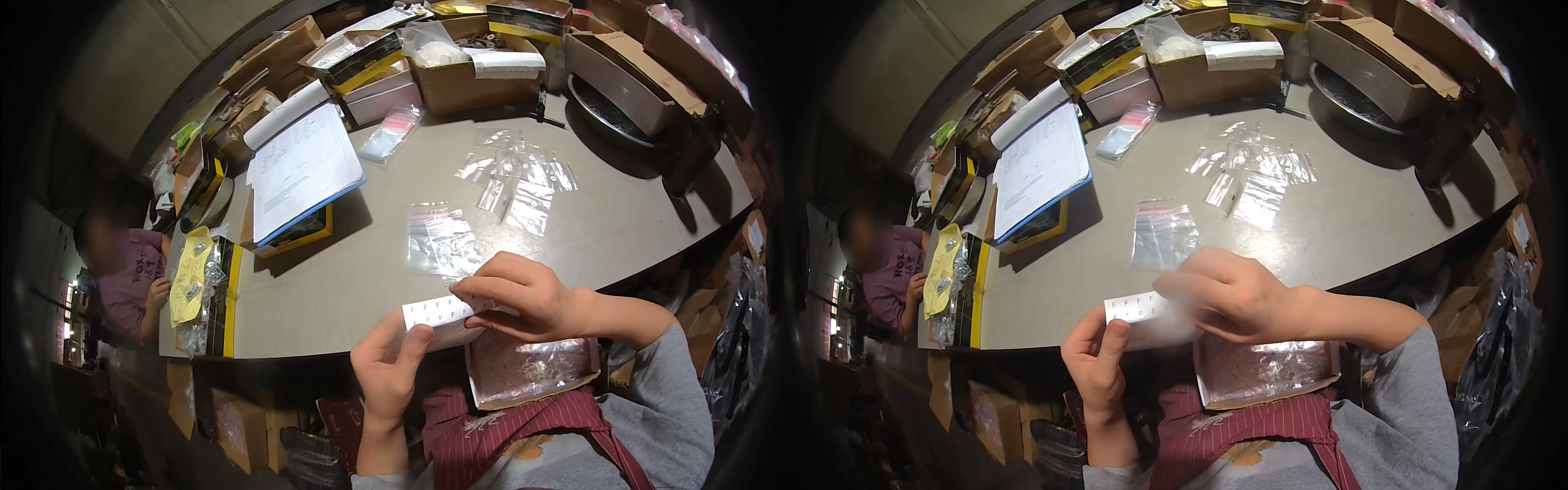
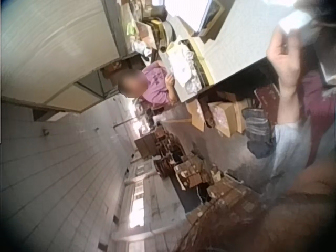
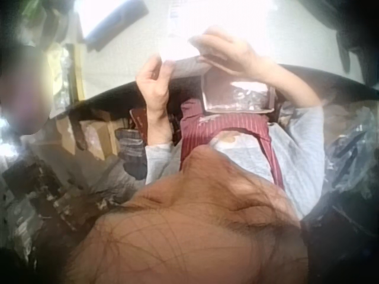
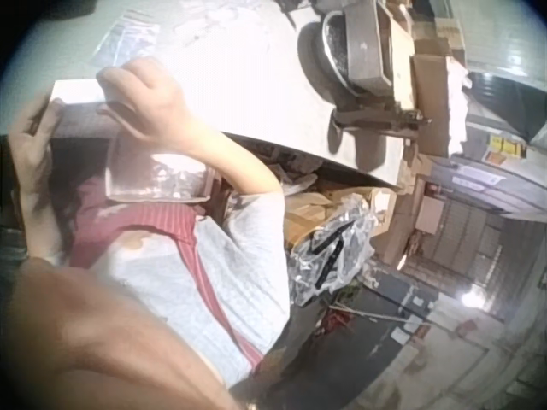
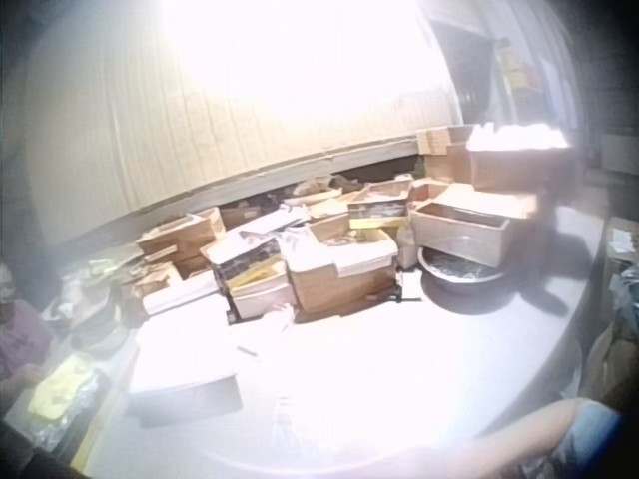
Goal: The person places small items into clear plastic bags and seals them. They then affix small round stickers to the bags and place the finished packages into a cardboard box.
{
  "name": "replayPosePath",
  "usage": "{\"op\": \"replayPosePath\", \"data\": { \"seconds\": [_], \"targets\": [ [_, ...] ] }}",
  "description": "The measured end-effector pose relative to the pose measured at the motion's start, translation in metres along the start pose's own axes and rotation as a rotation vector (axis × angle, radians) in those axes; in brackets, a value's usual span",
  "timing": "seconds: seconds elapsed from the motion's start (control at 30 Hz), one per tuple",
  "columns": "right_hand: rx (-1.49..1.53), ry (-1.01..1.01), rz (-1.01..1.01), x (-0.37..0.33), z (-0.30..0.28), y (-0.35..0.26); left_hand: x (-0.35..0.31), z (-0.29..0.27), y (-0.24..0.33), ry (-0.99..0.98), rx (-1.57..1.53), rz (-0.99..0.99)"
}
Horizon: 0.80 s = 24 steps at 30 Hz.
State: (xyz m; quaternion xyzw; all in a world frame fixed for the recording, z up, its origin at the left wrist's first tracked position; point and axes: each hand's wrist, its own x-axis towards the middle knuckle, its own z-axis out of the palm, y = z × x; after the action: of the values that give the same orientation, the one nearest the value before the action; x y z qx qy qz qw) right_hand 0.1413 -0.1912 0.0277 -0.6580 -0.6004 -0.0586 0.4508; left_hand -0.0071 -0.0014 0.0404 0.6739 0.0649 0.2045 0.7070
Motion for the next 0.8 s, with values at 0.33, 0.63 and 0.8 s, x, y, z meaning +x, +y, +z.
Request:
{"op": "replayPosePath", "data": {
  "seconds": [0.33,0.63,0.8],
  "targets": [
    [-0.207,0.001,-0.142,0.017,-0.004,-0.006,0.002,0.011,-0.007,0.033,0.222,-0.001],
    [-0.050,-0.095,-0.012,0.011,-0.001,0.006,0.004,0.013,-0.029,-0.014,0.236,-0.017],
    [-0.241,-0.085,0.128,0.035,-0.019,0.044,0.012,0.012,-0.035,-0.035,0.259,-0.049]
  ]
}}
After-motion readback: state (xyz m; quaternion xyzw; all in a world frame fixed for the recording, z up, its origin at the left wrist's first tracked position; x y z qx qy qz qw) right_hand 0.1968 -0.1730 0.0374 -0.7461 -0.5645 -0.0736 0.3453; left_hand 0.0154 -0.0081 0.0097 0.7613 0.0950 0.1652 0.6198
